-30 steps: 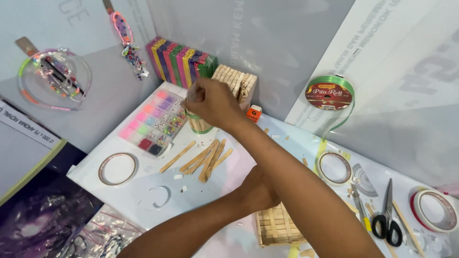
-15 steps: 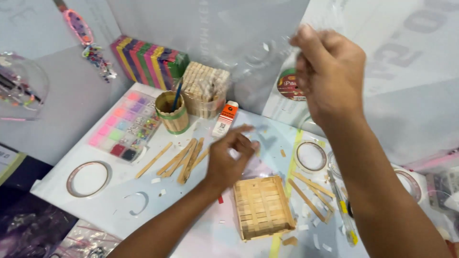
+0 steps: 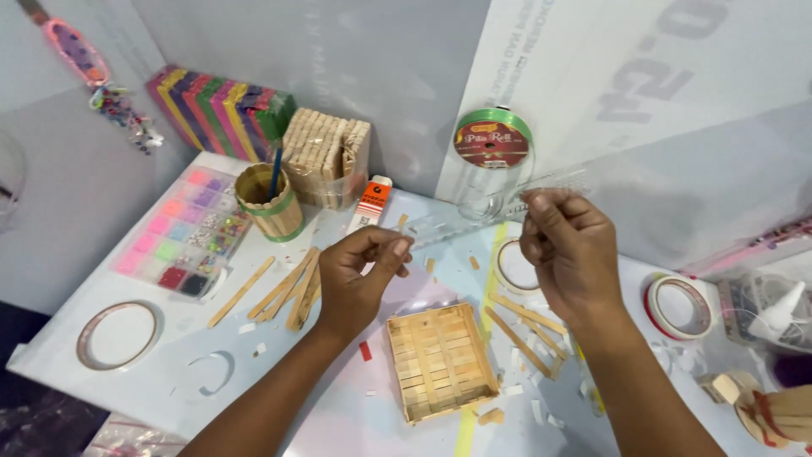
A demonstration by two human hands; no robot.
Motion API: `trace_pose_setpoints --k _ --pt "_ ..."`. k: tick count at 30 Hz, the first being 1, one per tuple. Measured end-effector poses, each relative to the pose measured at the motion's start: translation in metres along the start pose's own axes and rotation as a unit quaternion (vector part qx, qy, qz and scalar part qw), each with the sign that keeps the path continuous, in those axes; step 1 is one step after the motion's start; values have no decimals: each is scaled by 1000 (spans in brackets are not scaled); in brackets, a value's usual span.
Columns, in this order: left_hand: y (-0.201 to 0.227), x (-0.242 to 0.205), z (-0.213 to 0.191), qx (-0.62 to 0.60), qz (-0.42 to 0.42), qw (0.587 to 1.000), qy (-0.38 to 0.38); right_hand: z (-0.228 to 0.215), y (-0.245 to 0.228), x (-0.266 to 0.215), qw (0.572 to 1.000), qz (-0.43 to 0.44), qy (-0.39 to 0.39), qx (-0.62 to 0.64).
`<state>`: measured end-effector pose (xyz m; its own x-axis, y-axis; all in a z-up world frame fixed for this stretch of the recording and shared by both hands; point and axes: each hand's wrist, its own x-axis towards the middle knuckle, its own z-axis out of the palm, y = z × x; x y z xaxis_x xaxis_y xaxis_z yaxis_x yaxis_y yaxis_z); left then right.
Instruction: Assembling a small box using popsicle sticks, double-sided tape, and scissors.
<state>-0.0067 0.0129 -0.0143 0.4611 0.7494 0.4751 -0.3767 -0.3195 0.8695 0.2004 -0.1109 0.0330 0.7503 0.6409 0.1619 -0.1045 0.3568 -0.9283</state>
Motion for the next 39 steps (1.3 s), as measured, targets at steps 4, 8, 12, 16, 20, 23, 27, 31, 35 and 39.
trace_pose_setpoints --k 4,8,12,16,20,23,27,31,35,39 --pt "-3 -4 8 2 -30 998 -53 0 -10 -1 999 -15 13 -28" --pt "-3 -11 11 -35 -68 991 -108 4 -24 0 998 -31 48 -31" --pt "-9 -9 6 -62 -95 987 -115 6 -40 3 997 -46 67 -17" --pt "-5 -8 7 -68 -95 988 -105 9 -51 0 997 -44 60 -23" --pt "-8 -8 6 -50 -78 990 -102 12 -52 -2 997 -36 56 -24" --pt "-13 -8 5 -65 -78 990 -94 13 -49 -2 998 -32 50 -19" --pt "-5 -7 7 -145 -99 979 -100 17 -48 -4 998 -27 49 -21" --pt "-8 -9 9 -89 -109 984 -106 16 -42 -4 998 -24 47 -27" --pt "-12 -10 11 -54 -106 991 -58 15 -25 -5 998 -34 28 -41" --pt "-13 -13 11 16 -55 997 -53 22 -6 -16 996 -38 4 -75"
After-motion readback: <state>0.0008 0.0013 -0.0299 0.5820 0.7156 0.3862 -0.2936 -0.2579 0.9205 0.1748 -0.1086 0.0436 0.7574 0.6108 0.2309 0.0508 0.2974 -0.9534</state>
